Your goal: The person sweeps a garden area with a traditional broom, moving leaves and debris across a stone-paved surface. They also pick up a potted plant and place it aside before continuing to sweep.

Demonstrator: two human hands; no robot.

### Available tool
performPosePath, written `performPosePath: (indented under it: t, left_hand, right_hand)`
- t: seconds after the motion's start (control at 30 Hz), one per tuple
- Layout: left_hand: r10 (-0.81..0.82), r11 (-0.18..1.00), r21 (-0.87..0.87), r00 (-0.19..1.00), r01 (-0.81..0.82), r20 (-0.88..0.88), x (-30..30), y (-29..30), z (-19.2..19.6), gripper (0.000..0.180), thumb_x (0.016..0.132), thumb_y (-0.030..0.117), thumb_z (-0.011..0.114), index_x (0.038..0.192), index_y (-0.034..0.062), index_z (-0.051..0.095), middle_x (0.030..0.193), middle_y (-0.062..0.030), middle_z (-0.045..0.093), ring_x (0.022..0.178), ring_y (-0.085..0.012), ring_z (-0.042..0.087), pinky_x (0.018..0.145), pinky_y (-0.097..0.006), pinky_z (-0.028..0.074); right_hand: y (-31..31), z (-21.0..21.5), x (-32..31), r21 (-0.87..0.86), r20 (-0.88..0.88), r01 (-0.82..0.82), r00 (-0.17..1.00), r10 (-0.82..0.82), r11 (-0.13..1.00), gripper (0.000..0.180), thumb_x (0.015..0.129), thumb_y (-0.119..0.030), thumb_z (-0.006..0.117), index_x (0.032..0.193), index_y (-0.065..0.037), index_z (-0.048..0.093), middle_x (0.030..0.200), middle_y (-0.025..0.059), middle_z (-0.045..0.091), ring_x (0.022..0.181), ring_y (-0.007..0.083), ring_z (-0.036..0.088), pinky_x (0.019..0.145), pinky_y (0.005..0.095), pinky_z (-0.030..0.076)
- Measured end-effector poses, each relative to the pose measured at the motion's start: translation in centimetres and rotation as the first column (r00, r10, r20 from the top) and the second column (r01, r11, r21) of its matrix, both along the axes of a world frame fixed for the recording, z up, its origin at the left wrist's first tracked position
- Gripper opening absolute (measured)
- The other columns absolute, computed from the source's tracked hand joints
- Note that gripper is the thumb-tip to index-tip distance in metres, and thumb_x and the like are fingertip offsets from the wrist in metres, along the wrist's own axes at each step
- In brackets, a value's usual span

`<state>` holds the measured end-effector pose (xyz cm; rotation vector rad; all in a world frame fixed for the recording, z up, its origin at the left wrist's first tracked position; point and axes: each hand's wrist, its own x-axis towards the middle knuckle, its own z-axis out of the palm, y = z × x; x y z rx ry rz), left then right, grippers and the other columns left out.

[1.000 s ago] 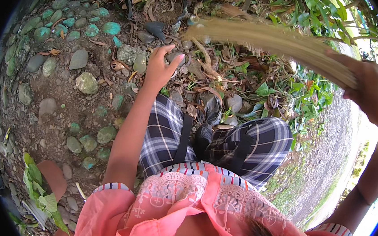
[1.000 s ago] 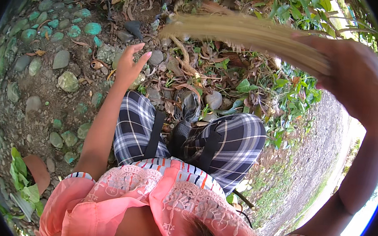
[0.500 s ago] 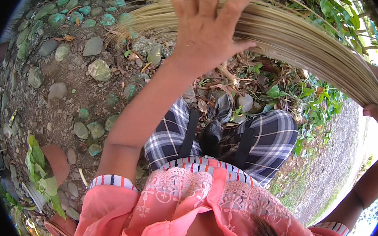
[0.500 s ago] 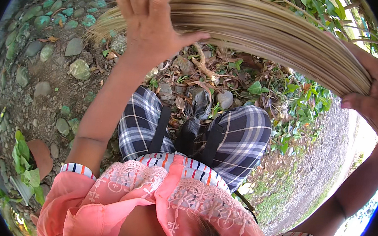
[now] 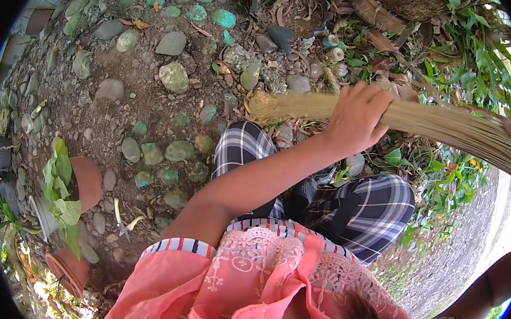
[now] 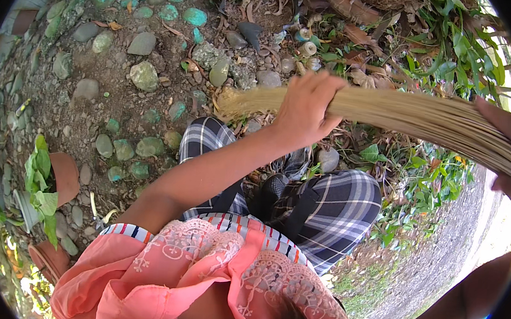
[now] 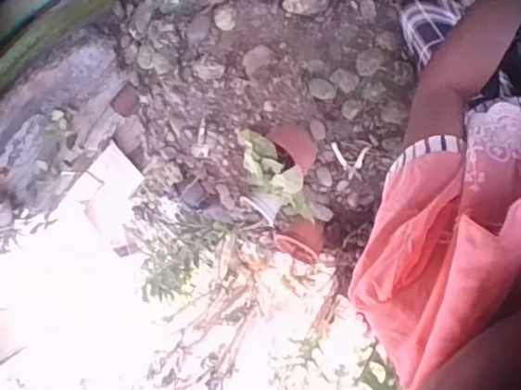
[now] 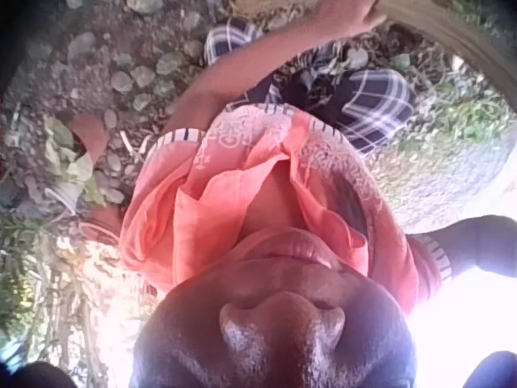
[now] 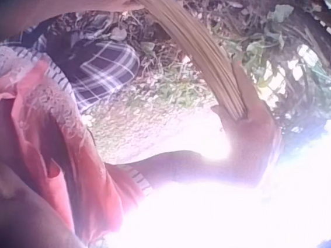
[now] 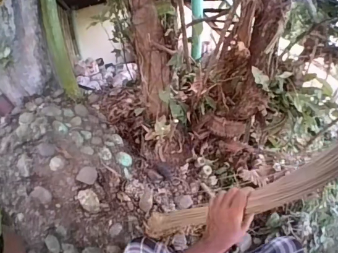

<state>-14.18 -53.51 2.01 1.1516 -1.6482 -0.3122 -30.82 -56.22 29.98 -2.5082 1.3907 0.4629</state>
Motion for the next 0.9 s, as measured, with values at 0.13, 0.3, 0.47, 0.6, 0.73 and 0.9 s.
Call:
performPosePath:
  t: [0.13, 0.3, 0.47, 0.6, 0.73, 0.9]
  left_hand:
    - [0.277, 0.895, -0.358, 0.961, -0.265, -0.019, 4.3, -4.8, 3.9, 0.047, 0.058, 0.011, 0.073, 0.100, 0.0151, 0.053, 0.089, -0.0052, 0.054, 0.082, -0.0266, 0.051, 0.075, -0.040, 0.036]
    - [-0.211, 0.937, 0.325, 0.949, 0.128, 0.234, 4.8, -2.1, -0.9, 0.046, 0.065, 0.022, 0.073, 0.106, 0.0155, 0.052, 0.088, -0.0084, 0.056, 0.089, -0.0286, 0.053, 0.081, -0.042, 0.037]
    - [-0.291, 0.913, 0.303, 0.957, 0.274, 0.010, -3.0, 0.3, -1.9, 0.044, 0.068, 0.036, 0.075, 0.099, 0.0142, 0.054, 0.088, -0.0070, 0.058, 0.092, -0.0261, 0.055, 0.080, -0.043, 0.038]
    - [-0.196, 0.970, 0.188, 0.952, 0.154, 0.235, -2.1, -5.2, 5.3, 0.048, 0.060, 0.041, 0.080, 0.094, 0.0129, 0.059, 0.085, -0.0059, 0.059, 0.090, -0.0256, 0.056, 0.078, -0.042, 0.039]
    - [-0.068, 0.985, 0.174, 0.919, 0.000, 0.389, 6.9, -6.4, 10.4, 0.055, 0.064, 0.035, 0.079, 0.106, 0.0105, 0.053, 0.106, -0.0147, 0.053, 0.106, -0.0301, 0.048, 0.090, -0.048, 0.035]
    - [0.681, 0.660, -0.512, 0.725, -0.550, 0.100, 14.5, -3.8, 8.2, 0.094, 0.066, 0.039, 0.078, 0.136, 0.0056, 0.025, 0.129, -0.0216, 0.033, 0.126, -0.0359, 0.030, 0.103, -0.048, 0.027]
  right_hand:
    - [2.1, 1.0, -1.8, -0.088, 0.110, 0.079, 0.992, -0.069, 0.993, 0.076, 0.054, 0.005, 0.071, 0.124, -0.019, 0.055, 0.086, 0.0150, 0.065, 0.072, 0.0272, 0.062, 0.073, 0.0351, 0.047]
    - [1.7, -3.1, -2.4, -0.112, -0.007, 0.054, 0.998, -0.055, 0.992, 0.077, 0.050, 0.009, 0.070, 0.121, -0.020, 0.058, 0.081, 0.0174, 0.064, 0.069, 0.0300, 0.061, 0.072, 0.0359, 0.047]
    - [1.1, -2.3, -4.8, 0.012, -0.015, 0.127, 0.992, -0.127, 0.992, 0.084, 0.046, -0.002, 0.076, 0.127, -0.010, 0.053, 0.086, 0.0139, 0.067, 0.070, 0.0177, 0.061, 0.073, 0.0287, 0.047]
    - [3.3, 0.5, -8.1, 0.084, 0.240, 0.350, 0.902, -0.360, 0.933, 0.082, 0.061, -0.022, 0.077, 0.133, -0.001, 0.042, 0.115, 0.0131, 0.059, 0.089, 0.0117, 0.056, 0.080, 0.0275, 0.046]
    - [1.9, -4.4, -7.0, -0.020, 0.425, 0.081, 0.903, -0.065, 0.997, 0.080, 0.068, -0.022, 0.074, 0.137, -0.006, 0.037, 0.132, 0.0123, 0.049, 0.115, 0.0215, 0.052, 0.094, 0.0333, 0.042]
    - [-4.4, -13.4, 1.9, -0.147, 0.496, 0.045, 0.868, 0.034, 0.988, 0.071, 0.084, -0.035, 0.061, 0.141, -0.017, 0.023, 0.118, 0.0191, 0.056, 0.105, 0.0304, 0.057, 0.092, 0.0406, 0.044]
